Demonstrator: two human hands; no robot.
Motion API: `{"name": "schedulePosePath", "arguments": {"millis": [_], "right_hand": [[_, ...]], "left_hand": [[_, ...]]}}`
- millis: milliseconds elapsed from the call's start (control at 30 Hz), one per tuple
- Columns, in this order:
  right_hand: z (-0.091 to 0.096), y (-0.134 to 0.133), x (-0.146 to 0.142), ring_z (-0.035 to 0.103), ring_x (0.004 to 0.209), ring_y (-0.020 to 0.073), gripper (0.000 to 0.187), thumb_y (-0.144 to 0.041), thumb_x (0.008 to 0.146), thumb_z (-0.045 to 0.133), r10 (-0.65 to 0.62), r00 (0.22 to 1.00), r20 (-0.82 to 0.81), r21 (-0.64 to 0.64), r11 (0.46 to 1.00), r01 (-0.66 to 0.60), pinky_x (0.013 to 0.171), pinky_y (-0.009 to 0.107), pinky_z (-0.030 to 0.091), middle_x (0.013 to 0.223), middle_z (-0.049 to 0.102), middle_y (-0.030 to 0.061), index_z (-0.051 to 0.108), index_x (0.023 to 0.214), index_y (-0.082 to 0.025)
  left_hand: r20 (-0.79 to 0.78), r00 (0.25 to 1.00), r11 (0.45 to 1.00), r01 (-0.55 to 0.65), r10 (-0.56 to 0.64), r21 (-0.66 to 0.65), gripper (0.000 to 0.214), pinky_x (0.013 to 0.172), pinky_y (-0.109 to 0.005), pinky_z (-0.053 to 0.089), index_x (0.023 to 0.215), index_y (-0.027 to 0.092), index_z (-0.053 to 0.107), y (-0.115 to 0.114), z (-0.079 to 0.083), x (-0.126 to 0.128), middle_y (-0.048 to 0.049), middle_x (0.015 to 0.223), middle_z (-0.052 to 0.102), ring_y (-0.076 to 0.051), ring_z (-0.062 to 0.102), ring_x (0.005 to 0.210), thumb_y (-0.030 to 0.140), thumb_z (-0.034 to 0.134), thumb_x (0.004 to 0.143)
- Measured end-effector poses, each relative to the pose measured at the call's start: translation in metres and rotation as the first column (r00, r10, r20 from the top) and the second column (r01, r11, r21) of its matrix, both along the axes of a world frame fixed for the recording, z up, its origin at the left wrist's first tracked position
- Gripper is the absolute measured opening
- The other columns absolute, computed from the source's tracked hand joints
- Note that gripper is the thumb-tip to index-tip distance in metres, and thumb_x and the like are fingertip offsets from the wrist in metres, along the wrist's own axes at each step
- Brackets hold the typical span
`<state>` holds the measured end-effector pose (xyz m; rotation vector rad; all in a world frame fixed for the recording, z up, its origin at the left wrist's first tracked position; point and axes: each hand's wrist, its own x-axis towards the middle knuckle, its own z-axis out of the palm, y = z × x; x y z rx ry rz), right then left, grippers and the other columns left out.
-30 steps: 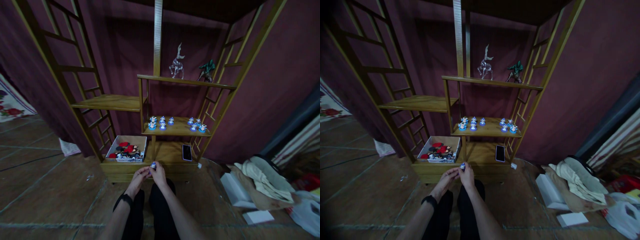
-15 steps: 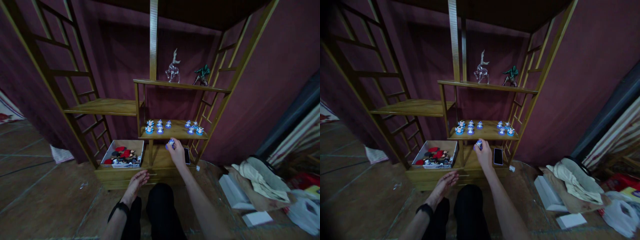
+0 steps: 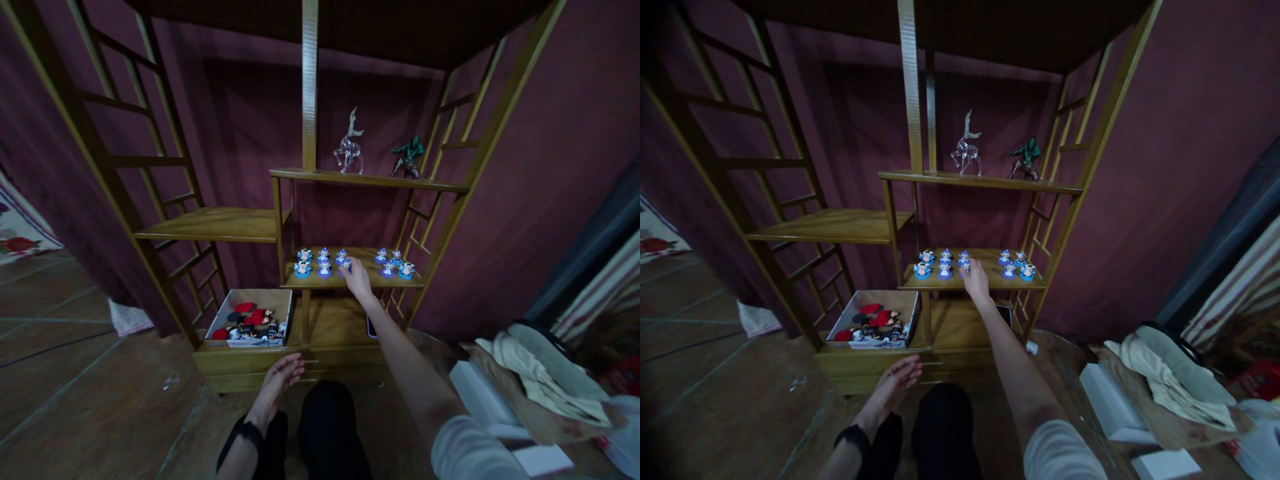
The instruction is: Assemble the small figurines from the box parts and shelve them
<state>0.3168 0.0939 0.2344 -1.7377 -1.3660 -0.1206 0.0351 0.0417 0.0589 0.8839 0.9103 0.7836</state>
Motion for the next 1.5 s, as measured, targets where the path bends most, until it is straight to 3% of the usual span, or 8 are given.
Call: {"name": "schedulePosePath", "arguments": {"millis": [267,500,1200,1500], "right_hand": [[-0.007,-0.005,0.011,0.053,0.110,0.0230,0.068,-0.038,0.071,0.061,0.082,0.997,0.010,-0.085,0.993,-0.080,0.093,0.037,0.040,0.122,0.054,0.0115,0.034,0.130,-0.019],[-0.002,-0.009,0.009,0.059,0.099,0.0221,0.057,-0.036,0.073,0.057,0.037,0.999,0.024,-0.115,0.993,-0.034,0.087,0.034,0.043,0.108,0.062,0.0083,0.041,0.125,-0.019],[-0.005,-0.013,0.003,0.056,0.103,0.0220,0.051,-0.037,0.075,0.055,-0.014,0.997,0.072,-0.077,0.997,0.019,0.088,0.034,0.042,0.113,0.059,0.0080,0.043,0.122,-0.020],[-0.006,-0.013,0.002,0.057,0.104,0.0244,0.059,-0.039,0.074,0.056,-0.034,0.998,0.045,-0.090,0.995,0.038,0.088,0.036,0.043,0.113,0.060,0.0093,0.038,0.127,-0.019]], "left_hand": [[-0.010,1.000,1.000,0.003,-0.003,-0.006,0.047,0.073,-0.029,0.047,0.106,0.015,0.061,0.003,0.001,-0.003,-0.0154,0.104,0.066,-0.021,0.065,0.086,0.033,0.072,0.064],[-0.011,1.000,1.000,0.009,-0.009,-0.003,0.047,0.074,-0.029,0.046,0.104,0.015,0.062,0.004,-0.002,-0.001,-0.0151,0.104,0.066,-0.021,0.065,0.087,0.034,0.073,0.062],[-0.023,0.999,1.000,-0.029,0.028,-0.007,0.041,0.072,-0.029,0.047,0.098,0.015,0.065,0.001,0.009,-0.004,-0.0149,0.100,0.067,-0.020,0.065,0.082,0.033,0.073,0.062],[-0.049,0.998,0.999,-0.044,0.045,0.009,0.042,0.071,-0.029,0.047,0.097,0.015,0.066,0.000,0.009,-0.006,-0.0140,0.097,0.068,-0.020,0.065,0.081,0.033,0.074,0.060]]}}
